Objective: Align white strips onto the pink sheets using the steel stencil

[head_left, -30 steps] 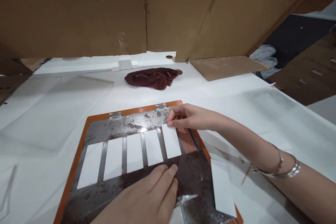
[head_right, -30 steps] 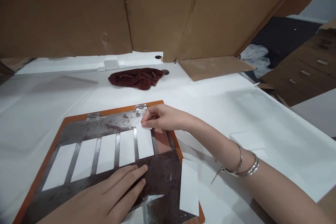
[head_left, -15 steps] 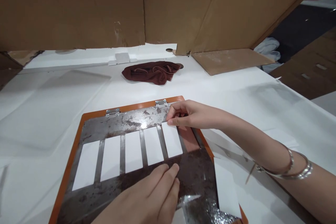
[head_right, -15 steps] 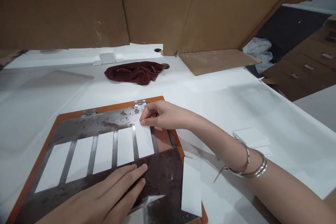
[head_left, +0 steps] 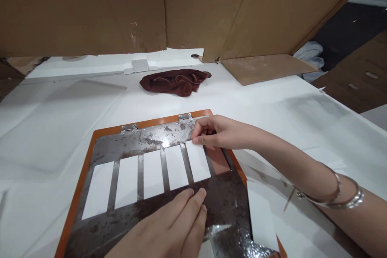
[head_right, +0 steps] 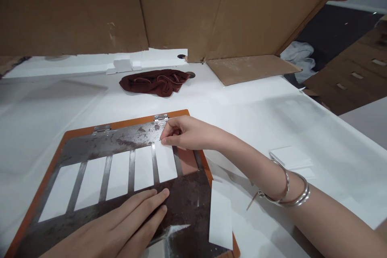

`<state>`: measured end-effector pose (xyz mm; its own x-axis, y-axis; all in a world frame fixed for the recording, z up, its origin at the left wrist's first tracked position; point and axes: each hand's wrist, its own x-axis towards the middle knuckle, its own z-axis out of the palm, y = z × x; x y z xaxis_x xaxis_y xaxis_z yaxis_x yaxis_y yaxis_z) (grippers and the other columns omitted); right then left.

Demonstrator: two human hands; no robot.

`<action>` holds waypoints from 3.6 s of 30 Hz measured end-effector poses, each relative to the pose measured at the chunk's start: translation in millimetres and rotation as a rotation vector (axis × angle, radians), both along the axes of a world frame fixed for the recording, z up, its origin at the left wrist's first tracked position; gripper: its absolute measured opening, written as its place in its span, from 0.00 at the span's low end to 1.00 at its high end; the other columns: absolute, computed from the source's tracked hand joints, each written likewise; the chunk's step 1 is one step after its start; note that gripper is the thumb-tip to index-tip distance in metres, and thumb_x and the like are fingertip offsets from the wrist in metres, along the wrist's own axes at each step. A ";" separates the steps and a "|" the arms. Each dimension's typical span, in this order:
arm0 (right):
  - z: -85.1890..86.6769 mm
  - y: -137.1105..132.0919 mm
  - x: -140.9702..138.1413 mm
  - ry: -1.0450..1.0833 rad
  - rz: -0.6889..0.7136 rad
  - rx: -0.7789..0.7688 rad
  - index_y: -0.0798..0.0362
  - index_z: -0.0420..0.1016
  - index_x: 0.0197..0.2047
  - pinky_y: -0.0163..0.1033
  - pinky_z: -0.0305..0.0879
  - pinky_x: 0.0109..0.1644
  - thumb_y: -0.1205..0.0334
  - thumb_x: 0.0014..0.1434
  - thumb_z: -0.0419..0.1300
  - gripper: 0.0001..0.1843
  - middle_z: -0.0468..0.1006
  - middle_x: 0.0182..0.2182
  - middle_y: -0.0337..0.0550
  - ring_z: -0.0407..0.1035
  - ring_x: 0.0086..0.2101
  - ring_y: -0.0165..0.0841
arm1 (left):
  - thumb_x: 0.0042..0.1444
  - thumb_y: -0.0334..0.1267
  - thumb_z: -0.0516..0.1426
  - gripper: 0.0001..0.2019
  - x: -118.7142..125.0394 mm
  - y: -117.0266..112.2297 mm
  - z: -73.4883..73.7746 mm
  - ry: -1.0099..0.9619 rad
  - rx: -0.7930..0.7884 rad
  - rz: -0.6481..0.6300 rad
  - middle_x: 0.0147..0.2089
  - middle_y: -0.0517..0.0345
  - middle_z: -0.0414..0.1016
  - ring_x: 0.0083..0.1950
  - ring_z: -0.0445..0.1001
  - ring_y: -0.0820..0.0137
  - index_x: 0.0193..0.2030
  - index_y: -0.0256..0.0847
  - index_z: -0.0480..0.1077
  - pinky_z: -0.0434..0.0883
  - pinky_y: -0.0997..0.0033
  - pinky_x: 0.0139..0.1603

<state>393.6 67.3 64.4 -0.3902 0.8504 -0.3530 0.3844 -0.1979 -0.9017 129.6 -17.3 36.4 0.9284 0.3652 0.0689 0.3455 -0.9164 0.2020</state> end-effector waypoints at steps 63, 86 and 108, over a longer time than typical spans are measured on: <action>42.9 -63.2 1.1 -0.759 0.286 0.704 0.49 0.76 0.42 0.60 0.57 0.69 0.67 0.73 0.51 0.13 0.74 0.54 0.51 0.66 0.59 0.45 | 0.73 0.53 0.55 0.17 7.5 20.5 27.4 0.069 0.081 -0.083 0.61 0.53 0.80 0.56 0.78 0.56 0.54 0.45 0.77 0.74 0.57 0.54; 36.8 -62.3 77.1 -0.042 -0.002 0.071 0.49 0.70 0.40 0.41 0.60 0.46 0.45 0.63 0.68 0.18 0.71 0.39 0.38 0.65 0.40 0.34 | 0.76 0.52 0.48 0.26 36.3 8.2 49.4 0.085 0.122 -0.151 0.69 0.44 0.75 0.64 0.78 0.54 0.65 0.37 0.75 0.74 0.57 0.60; 18.7 31.6 48.7 -0.087 0.278 -0.069 0.51 0.78 0.33 0.40 0.63 0.44 0.54 0.51 0.74 0.13 0.79 0.33 0.37 0.71 0.37 0.32 | 0.78 0.56 0.44 0.31 46.8 9.8 24.0 0.078 0.115 -0.196 0.71 0.43 0.72 0.64 0.79 0.57 0.68 0.33 0.71 0.75 0.63 0.56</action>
